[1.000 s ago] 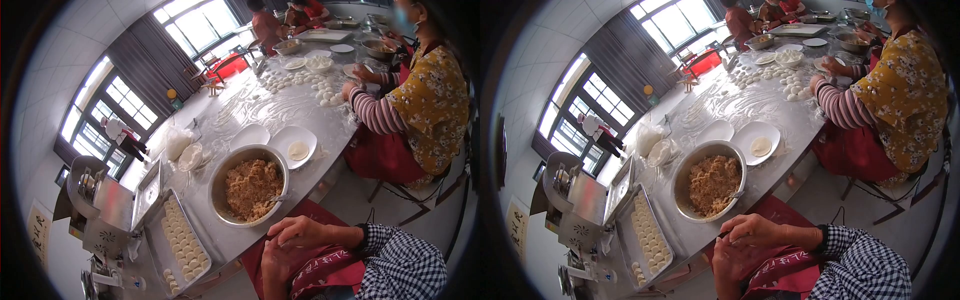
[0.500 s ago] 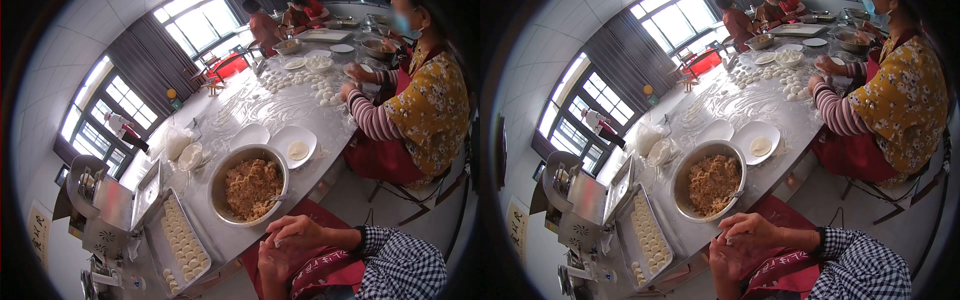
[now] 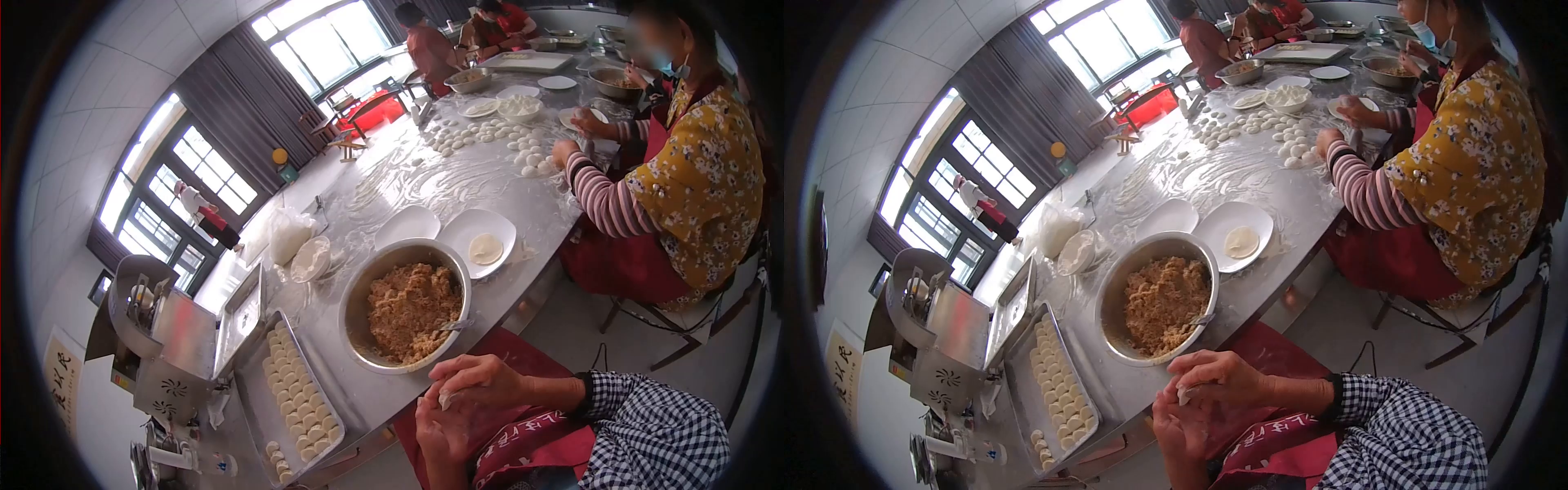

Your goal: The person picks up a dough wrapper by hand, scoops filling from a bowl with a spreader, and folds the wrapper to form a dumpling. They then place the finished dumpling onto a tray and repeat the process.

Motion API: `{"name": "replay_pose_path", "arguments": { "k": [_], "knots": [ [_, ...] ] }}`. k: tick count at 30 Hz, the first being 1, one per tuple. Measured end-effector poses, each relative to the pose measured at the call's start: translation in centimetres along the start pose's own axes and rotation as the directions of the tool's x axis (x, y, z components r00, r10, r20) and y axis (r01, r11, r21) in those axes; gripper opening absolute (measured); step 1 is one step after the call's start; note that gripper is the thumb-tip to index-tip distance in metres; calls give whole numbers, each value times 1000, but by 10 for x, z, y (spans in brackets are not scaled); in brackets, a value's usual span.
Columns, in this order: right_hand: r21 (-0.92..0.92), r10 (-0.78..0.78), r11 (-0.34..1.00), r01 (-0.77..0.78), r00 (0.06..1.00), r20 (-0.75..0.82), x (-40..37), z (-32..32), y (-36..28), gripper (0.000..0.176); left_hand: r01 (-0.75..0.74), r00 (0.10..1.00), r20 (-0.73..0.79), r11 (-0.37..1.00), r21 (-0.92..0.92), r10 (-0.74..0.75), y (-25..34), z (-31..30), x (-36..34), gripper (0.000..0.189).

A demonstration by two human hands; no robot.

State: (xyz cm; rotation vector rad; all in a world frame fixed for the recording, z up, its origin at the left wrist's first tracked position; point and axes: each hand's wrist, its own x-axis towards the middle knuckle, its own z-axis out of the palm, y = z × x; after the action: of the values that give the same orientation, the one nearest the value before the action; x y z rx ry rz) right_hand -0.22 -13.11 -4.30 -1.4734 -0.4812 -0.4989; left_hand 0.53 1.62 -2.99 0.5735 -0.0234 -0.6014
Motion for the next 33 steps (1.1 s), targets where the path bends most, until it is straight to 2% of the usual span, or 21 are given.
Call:
{"name": "replay_pose_path", "arguments": {
  "k": [1, 3, 6, 8, 10, 12, 15, 18, 20, 21, 28, 30, 33],
  "knots": [
    [0, 0, 1000, 0, 1000, 0, 0, 0, 2, 14, -17, 1000, 24, 1000, 11, 17, 0, 0, 0, 44],
    [-68, -111, 991, 112, 994, 21, 0, 0, 7, 15, -35, 998, 49, 999, 21, 34, 0, 1, 0, 43],
    [-101, -123, 987, 127, 991, 45, 2, 0, 8, 15, -44, 999, 6, 998, 33, 44, -1, -3, 0, 41],
    [-81, -108, 991, 111, 994, 35, 2, 2, 4, 15, -43, 997, 64, 992, -122, 52, -2, -10, 1, 41],
    [-60, -91, 994, 92, 996, 24, 3, 4, 3, 15, -54, 998, 19, 996, -67, 55, -1, -4, -1, 40],
    [-145, -202, 968, 207, 978, 52, 5, 3, 6, 15, -61, 998, -24, 998, -11, 61, -1, -2, -2, 40],
    [-192, -196, 960, 205, 979, 64, 6, 3, 8, 14, -13, 998, -54, 1000, 28, 15, -1, -7, -2, 40],
    [-174, -160, 971, 165, 986, 42, 5, 4, 7, 14, -8, 1000, 3, 1000, -28, 8, -1, -9, -2, 41],
    [-160, -170, 971, 176, 984, 51, 5, 4, 7, 14, -23, 996, -84, 999, 48, 27, -1, -7, -2, 41],
    [-148, -184, 970, 191, 981, 59, 4, 4, 8, 15, -23, 996, -81, 999, 49, 27, -2, -7, -2, 41],
    [-100, -139, 985, 140, 990, 12, 5, 9, 6, 15, -13, 1000, 1, 998, -55, 13, -1, -10, 0, 40],
    [-126, -230, 965, 231, 973, 22, 7, 9, 8, 14, -18, 999, 34, 995, -98, 22, -1, -11, -1, 40],
    [-153, -214, 964, 218, 976, 43, 9, 8, 7, 14, -9, 1000, 9, 997, -82, 10, -1, -19, 1, 40]
  ]
}}
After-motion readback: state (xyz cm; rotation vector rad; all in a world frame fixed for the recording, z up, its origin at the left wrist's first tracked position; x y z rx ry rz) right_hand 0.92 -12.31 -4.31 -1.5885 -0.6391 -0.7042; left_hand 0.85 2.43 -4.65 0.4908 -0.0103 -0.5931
